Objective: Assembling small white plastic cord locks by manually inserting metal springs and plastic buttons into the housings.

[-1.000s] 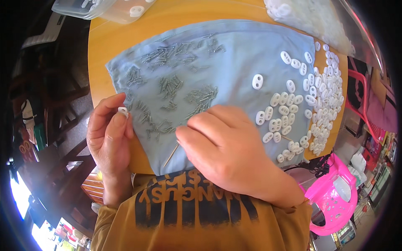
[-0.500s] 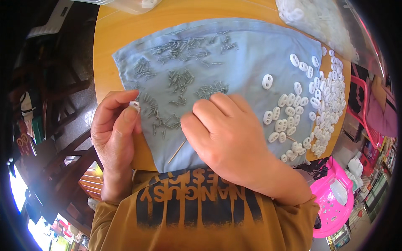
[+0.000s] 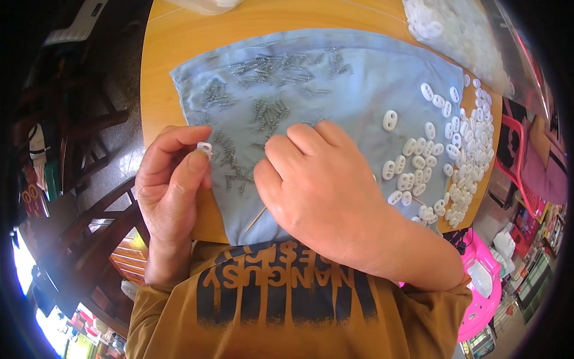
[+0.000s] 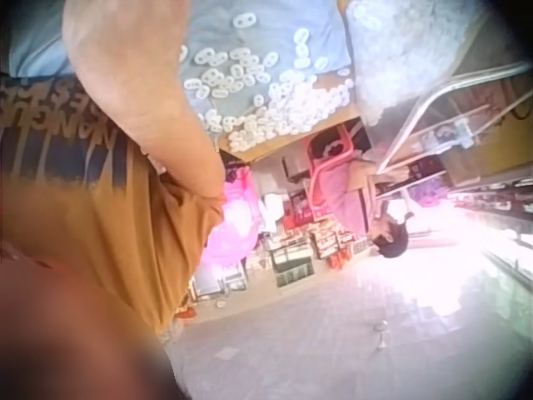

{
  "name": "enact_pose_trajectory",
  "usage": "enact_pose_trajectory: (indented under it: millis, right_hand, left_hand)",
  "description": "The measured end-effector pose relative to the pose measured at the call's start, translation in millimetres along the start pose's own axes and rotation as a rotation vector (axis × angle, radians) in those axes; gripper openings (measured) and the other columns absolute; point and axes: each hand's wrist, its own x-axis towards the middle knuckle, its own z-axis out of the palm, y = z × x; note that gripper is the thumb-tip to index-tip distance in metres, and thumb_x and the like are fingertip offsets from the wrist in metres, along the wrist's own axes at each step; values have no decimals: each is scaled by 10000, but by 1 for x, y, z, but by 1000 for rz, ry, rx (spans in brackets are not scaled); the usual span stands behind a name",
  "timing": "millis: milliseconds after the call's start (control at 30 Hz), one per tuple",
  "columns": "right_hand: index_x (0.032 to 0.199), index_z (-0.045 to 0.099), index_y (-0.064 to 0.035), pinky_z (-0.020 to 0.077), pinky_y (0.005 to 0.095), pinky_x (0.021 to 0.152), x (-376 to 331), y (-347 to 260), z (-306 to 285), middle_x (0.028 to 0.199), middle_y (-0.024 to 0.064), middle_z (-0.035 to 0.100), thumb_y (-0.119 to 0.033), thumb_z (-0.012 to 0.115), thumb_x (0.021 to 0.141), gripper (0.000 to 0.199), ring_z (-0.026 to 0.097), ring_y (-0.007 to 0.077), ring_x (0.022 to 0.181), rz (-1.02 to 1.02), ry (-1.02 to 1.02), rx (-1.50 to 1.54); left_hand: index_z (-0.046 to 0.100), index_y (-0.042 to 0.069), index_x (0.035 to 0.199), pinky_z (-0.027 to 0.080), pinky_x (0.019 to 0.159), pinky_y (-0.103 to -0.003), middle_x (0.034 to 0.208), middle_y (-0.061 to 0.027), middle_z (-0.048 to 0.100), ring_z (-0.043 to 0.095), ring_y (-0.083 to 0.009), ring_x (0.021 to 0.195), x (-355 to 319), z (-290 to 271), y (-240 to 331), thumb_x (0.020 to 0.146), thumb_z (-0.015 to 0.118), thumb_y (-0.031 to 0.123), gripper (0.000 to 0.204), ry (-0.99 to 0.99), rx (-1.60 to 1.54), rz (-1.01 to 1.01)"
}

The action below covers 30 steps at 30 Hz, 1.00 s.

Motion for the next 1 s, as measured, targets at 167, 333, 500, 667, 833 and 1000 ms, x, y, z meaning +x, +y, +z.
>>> enact_pose_trajectory:
  millis: [167, 333, 500, 667, 833, 1000]
  right_hand:
    - [676, 512, -54, 381, 322, 571, 6, 4, 0, 683, 50, 439, -56, 614, 540, 170, 474, 212, 653, -8, -47, 57]
    - [687, 521, -53, 389, 327, 557, 2, 5, 4, 689, 56, 464, -20, 641, 515, 213, 486, 219, 639, -14, 13, 30]
    - [731, 539, -36, 432, 310, 578, -3, 9, 0, 745, 72, 546, 75, 645, 553, 234, 538, 242, 655, 65, 199, 304]
    - [758, 529, -25, 466, 290, 602, -13, 2, -12, 780, 77, 598, 95, 628, 657, 186, 585, 219, 659, 267, 256, 860]
    - [850, 552, -8, 445, 268, 700, -25, -1, -14, 840, 106, 576, 120, 583, 736, 174, 557, 156, 778, 395, 306, 1276]
    - [860, 561, -3, 454, 256, 672, -28, 0, -11, 835, 91, 585, 104, 587, 740, 163, 568, 148, 752, 377, 417, 1280]
  left_hand:
    - [572, -44, 1039, 363, 582, -167, 843, -20, 510, 456, -55, 629, 0, 1, -1, 843, 552, 18, 207, 41, 58, 8]
    - [575, -41, 1035, 364, 583, -167, 849, -23, 512, 462, -56, 635, 1, 2, 1, 843, 541, 11, 202, 36, 59, 9]
    - [588, -28, 1017, 376, 580, -155, 886, -15, 503, 474, -40, 650, -4, 0, 3, 834, 541, -55, 191, 38, -23, 13]
    - [588, -11, 1027, 408, 579, -157, 926, -34, 526, 500, -43, 666, -11, 12, 14, 844, 552, -42, 188, -49, -126, -11]
    - [590, 1, 1041, 407, 581, -162, 921, -31, 528, 503, -46, 674, -13, 30, 15, 856, 558, -33, 191, -170, -208, -105]
    - [590, 3, 1044, 410, 580, -165, 903, -29, 527, 507, -52, 673, -14, 37, 14, 859, 567, -21, 189, -158, -224, -159]
